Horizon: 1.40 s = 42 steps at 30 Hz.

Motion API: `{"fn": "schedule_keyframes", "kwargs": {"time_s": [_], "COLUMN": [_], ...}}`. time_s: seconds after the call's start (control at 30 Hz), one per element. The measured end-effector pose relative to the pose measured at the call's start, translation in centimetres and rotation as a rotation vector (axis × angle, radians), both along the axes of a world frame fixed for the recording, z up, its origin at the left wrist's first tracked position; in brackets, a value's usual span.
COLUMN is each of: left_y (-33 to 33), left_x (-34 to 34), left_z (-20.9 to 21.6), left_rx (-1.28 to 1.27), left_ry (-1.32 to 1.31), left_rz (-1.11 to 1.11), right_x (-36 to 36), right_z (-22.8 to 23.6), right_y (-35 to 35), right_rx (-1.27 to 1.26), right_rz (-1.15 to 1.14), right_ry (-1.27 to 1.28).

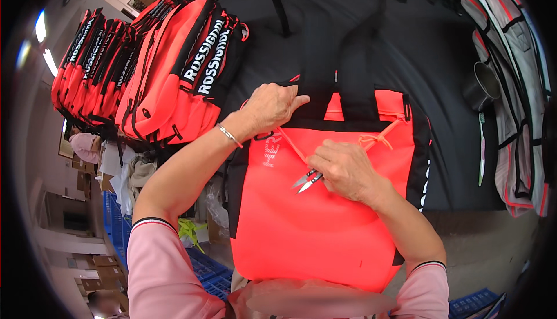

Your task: The recorder uses a small pair of nippers to trim excess thread from the straps and seams of sport bags.

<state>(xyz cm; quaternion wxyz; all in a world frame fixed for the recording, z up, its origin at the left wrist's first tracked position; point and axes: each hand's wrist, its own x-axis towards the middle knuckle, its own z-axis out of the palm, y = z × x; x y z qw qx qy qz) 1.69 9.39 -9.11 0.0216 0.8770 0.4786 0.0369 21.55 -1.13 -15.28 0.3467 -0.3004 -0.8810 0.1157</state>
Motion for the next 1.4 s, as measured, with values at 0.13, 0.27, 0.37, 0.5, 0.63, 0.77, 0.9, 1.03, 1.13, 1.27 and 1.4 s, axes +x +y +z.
{"fn": "schedule_keyframes", "kwargs": {"time_s": [0.13, 0.27, 0.37, 0.5, 0.63, 0.77, 0.9, 1.03, 1.13, 1.27, 1.4], "left_y": [-0.9, -2.2, -3.7, -4.3, -4.0, -4.1, -3.6, -3.3, -3.4, -3.7, -3.2], "left_x": [-1.0, -3.0, -3.4, -3.4, -4.0, -3.9, -4.1, -4.2, -4.3, -4.3, -4.3], "left_z": [1.3, 0.7, -1.0, -0.8, -0.5, -0.8, -1.7, -2.3, -2.4, -2.4, -2.9], "left_rx": [-0.054, -0.418, -0.634, -0.753, -0.774, -0.784, -0.805, -0.845, -0.852, -0.880, -0.862], "left_ry": [-0.411, -0.971, -1.317, -1.457, -1.367, -1.457, -1.446, -1.471, -1.481, -1.490, -1.485], "left_rz": [0.146, 0.302, 0.426, 0.464, 0.379, 0.350, 0.334, 0.294, 0.287, 0.290, 0.265], "right_x": [0.2, 0.3, 0.3, 0.0, -1.8, -2.7, -3.5, -4.3, -4.5, -4.3, -4.7], "right_z": [1.0, 3.3, 4.6, 7.8, 10.3, 10.7, 10.8, 10.6, 10.6, 10.8, 11.0], "right_y": [0.1, 0.7, 1.1, 1.9, 3.2, 4.2, 4.5, 4.8, 5.0, 4.8, 4.8], "right_rx": [0.048, -0.026, -0.250, -0.225, -0.024, 0.115, 0.170, 0.219, 0.214, 0.136, 0.101], "right_rz": [-0.083, -0.052, -0.025, -0.022, -0.232, -0.177, -0.100, -0.064, -0.063, -0.094, -0.087], "right_ry": [0.028, 0.097, 0.181, 0.252, 0.064, -0.198, -0.257, -0.301, -0.329, -0.338, -0.234]}}
